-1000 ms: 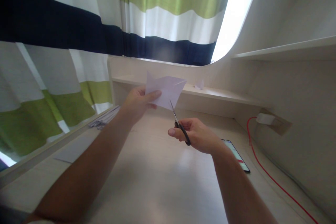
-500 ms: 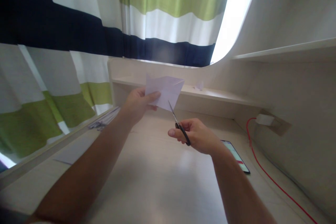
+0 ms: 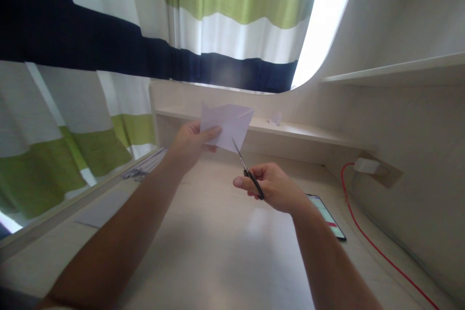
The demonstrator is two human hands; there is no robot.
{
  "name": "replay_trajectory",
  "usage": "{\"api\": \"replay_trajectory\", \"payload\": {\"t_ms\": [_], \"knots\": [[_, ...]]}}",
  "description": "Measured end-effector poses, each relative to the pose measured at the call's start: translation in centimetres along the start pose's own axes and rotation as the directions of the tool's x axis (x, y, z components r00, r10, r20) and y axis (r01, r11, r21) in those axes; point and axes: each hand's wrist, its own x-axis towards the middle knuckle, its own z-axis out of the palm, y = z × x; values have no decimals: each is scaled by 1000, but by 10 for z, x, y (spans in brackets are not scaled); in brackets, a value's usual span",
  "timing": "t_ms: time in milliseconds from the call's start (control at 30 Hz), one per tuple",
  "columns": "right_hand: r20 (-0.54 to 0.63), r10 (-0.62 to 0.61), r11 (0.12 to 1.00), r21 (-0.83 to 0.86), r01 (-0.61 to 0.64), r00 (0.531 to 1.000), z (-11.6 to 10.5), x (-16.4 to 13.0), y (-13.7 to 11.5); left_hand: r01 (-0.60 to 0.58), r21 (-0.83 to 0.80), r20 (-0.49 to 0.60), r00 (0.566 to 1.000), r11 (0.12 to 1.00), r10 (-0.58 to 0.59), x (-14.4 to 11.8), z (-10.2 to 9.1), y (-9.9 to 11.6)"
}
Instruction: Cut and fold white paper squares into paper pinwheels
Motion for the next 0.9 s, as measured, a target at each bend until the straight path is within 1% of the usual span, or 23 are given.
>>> {"api": "replay_trajectory", "payload": {"t_ms": [433,733,900], "knots": [[-54,4,1000,-15,-5,999,0,0,1,-25,24,-2,1000,999,25,4,-2,-5],[-87,17,996,-81,-24,996,-1,3,5,-36,12,-5,999,999,36,5,-2,-6],[-98,39,997,-66,-45,994,0,2,4,-31,25,-4,1000,999,31,4,-1,-7]]}}
